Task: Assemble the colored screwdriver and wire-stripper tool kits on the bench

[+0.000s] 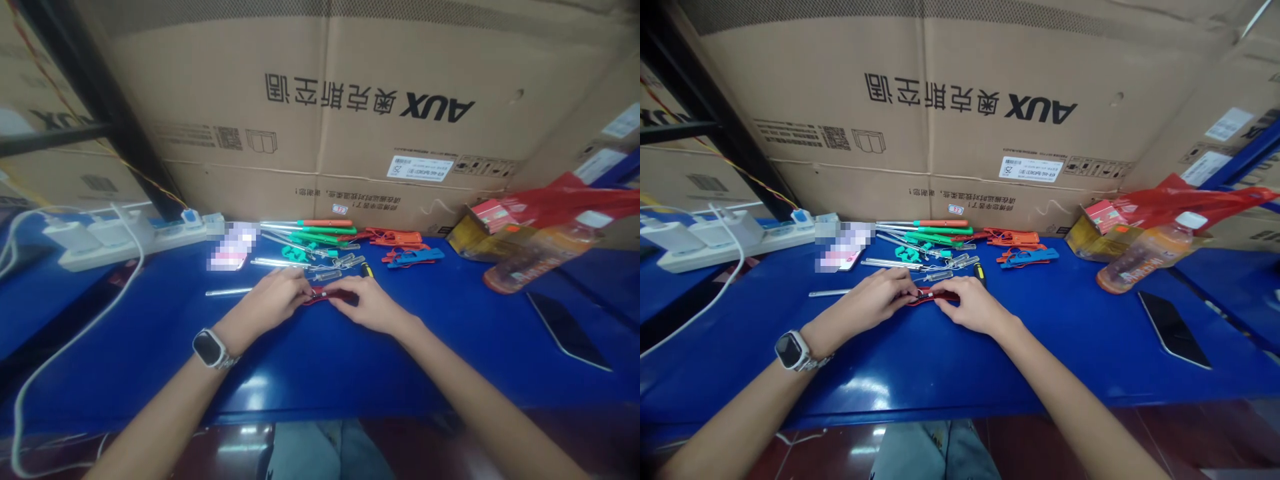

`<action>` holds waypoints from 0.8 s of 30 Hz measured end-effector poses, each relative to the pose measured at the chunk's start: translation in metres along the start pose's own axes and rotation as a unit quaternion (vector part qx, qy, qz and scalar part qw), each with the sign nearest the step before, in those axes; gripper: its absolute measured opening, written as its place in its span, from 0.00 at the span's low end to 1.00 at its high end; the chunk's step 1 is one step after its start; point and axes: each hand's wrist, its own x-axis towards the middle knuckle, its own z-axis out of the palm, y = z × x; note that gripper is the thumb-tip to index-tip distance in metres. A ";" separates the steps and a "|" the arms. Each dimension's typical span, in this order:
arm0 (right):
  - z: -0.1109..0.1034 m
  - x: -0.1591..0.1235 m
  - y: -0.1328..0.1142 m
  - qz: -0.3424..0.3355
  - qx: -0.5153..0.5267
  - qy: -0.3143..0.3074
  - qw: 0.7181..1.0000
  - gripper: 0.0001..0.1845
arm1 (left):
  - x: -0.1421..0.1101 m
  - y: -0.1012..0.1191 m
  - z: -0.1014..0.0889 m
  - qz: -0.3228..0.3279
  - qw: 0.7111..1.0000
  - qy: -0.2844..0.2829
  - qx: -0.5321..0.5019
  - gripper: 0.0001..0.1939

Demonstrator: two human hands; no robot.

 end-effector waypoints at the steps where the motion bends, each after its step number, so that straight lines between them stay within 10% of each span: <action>1: 0.000 0.000 0.000 -0.001 -0.002 -0.002 1.000 0.15 | 0.001 0.001 -0.001 -0.001 1.000 -0.005 0.005 0.09; 24: 0.009 -0.013 -0.007 -0.094 -0.112 -0.023 0.989 0.13 | -0.008 0.016 0.007 0.009 0.996 0.028 0.088 0.12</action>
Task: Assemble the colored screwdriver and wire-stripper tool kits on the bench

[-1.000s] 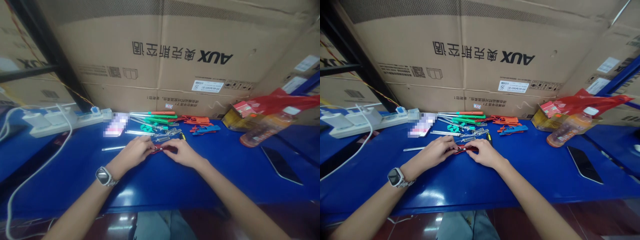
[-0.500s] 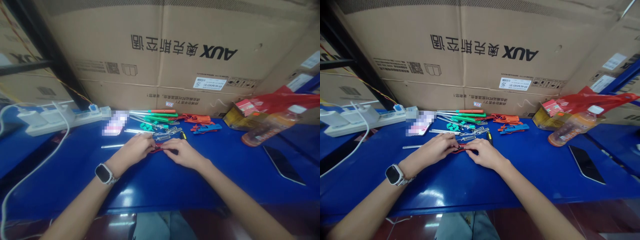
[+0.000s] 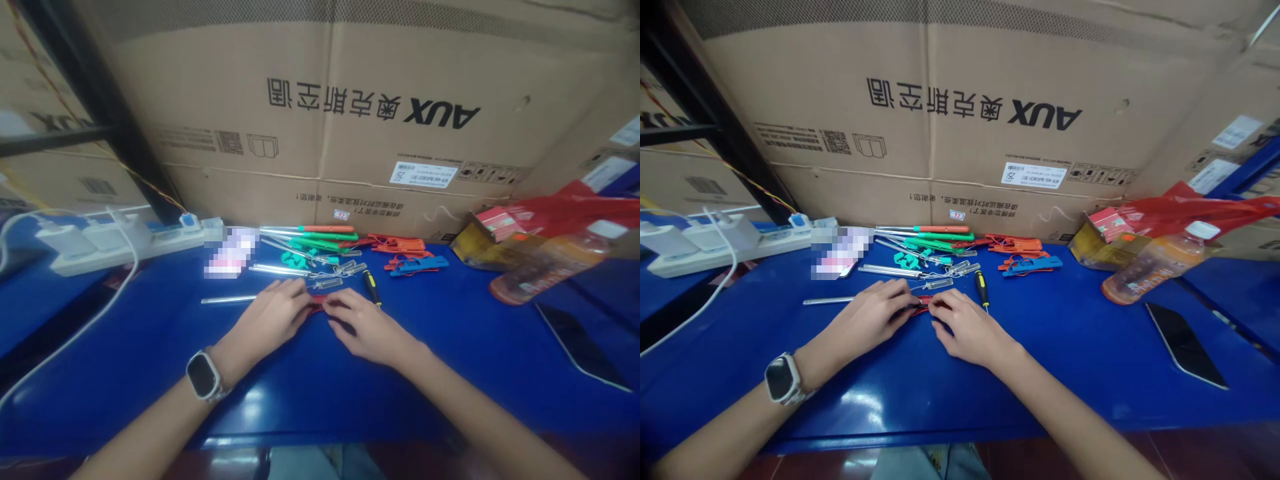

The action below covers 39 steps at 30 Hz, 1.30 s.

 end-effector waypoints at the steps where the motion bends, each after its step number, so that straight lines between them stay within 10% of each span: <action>1: 0.000 0.000 0.000 0.000 0.004 0.002 1.000 0.13 | 0.000 0.005 -0.001 0.003 1.000 0.002 0.017 0.12; 15: -0.008 0.013 0.017 0.063 0.069 0.097 0.991 0.14 | 0.003 0.010 0.006 0.035 0.998 -0.042 0.023 0.12; 23: -0.024 0.066 0.033 0.066 -0.127 -0.126 0.982 0.08 | 0.002 0.008 0.007 0.031 0.999 -0.032 -0.006 0.11; 39: -0.023 0.024 0.025 0.045 -0.060 -0.069 0.995 0.07 | 0.003 0.013 0.009 0.021 0.999 -0.003 0.041 0.09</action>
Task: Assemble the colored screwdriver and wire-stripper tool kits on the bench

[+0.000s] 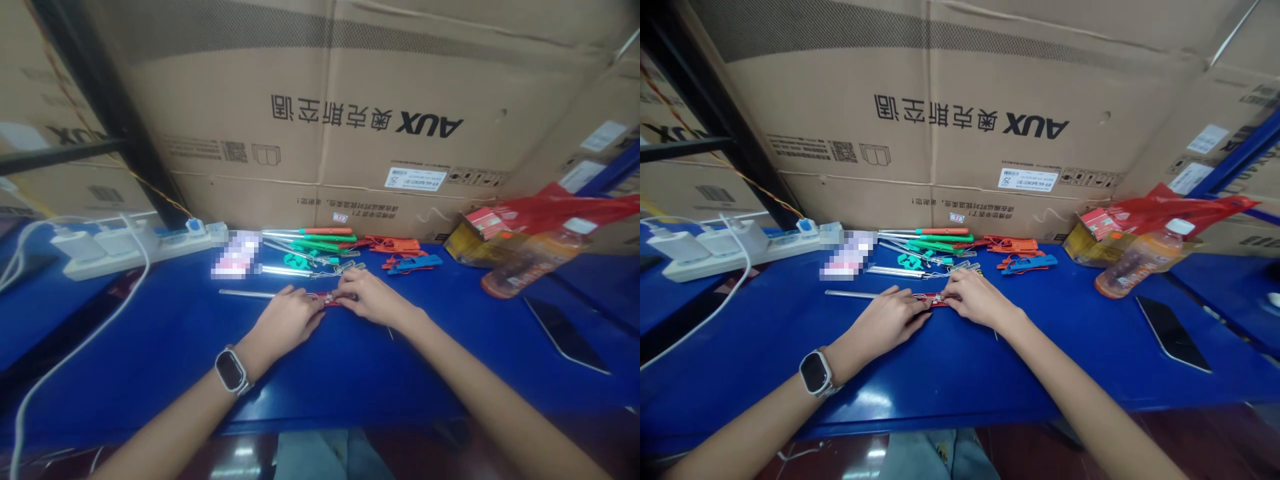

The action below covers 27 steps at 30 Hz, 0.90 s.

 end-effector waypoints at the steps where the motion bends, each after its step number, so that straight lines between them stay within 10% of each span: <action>1: 0.004 -0.002 0.002 0.000 0.012 0.018 1.000 0.08 | 0.000 0.000 0.000 0.000 1.000 -0.001 0.000 0.09; 16: 0.022 -0.008 0.006 0.014 0.148 0.134 0.980 0.08 | 0.000 -0.002 0.000 -0.004 1.000 -0.018 -0.007 0.11; 27: 0.022 -0.013 0.004 -0.003 0.070 0.082 0.994 0.14 | -0.001 0.000 -0.002 -0.011 1.000 -0.028 -0.003 0.11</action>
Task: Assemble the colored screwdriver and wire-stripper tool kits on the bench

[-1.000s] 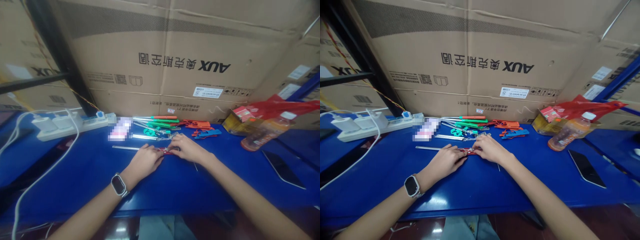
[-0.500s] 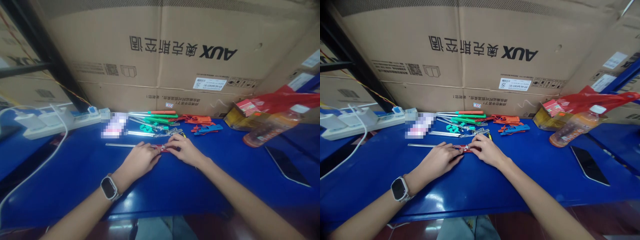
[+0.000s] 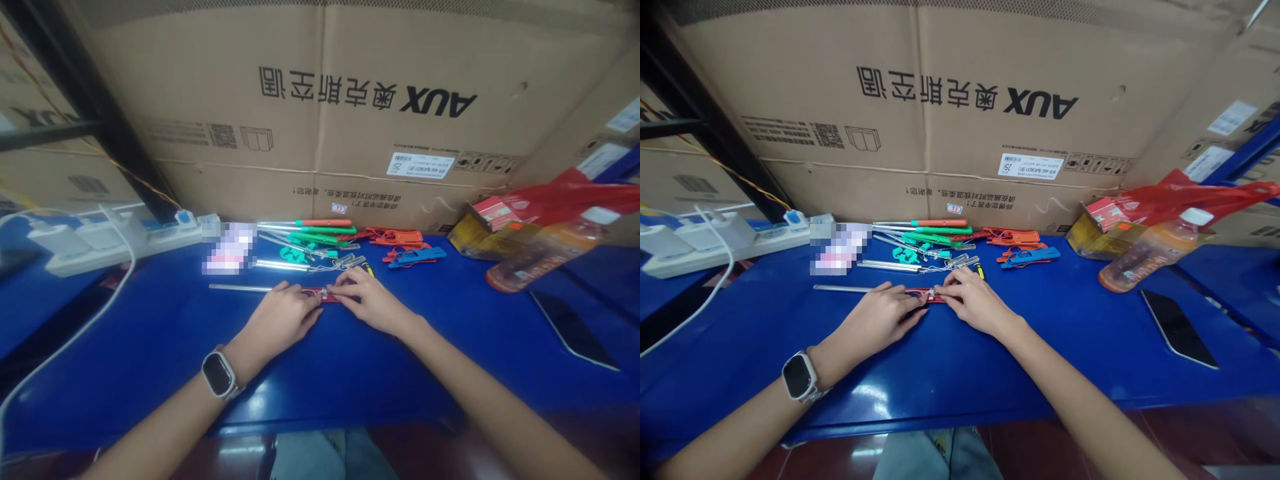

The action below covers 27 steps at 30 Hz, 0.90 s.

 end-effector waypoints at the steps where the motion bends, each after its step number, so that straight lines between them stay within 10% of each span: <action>1: -0.002 -0.001 -0.002 0.002 -0.020 -0.010 1.000 0.15 | 0.000 0.000 -0.001 0.000 1.000 0.000 0.000 0.11; 27: -0.004 -0.002 -0.009 0.020 -0.141 -0.075 0.987 0.22 | 0.006 0.000 0.010 -0.010 0.999 0.011 0.029 0.20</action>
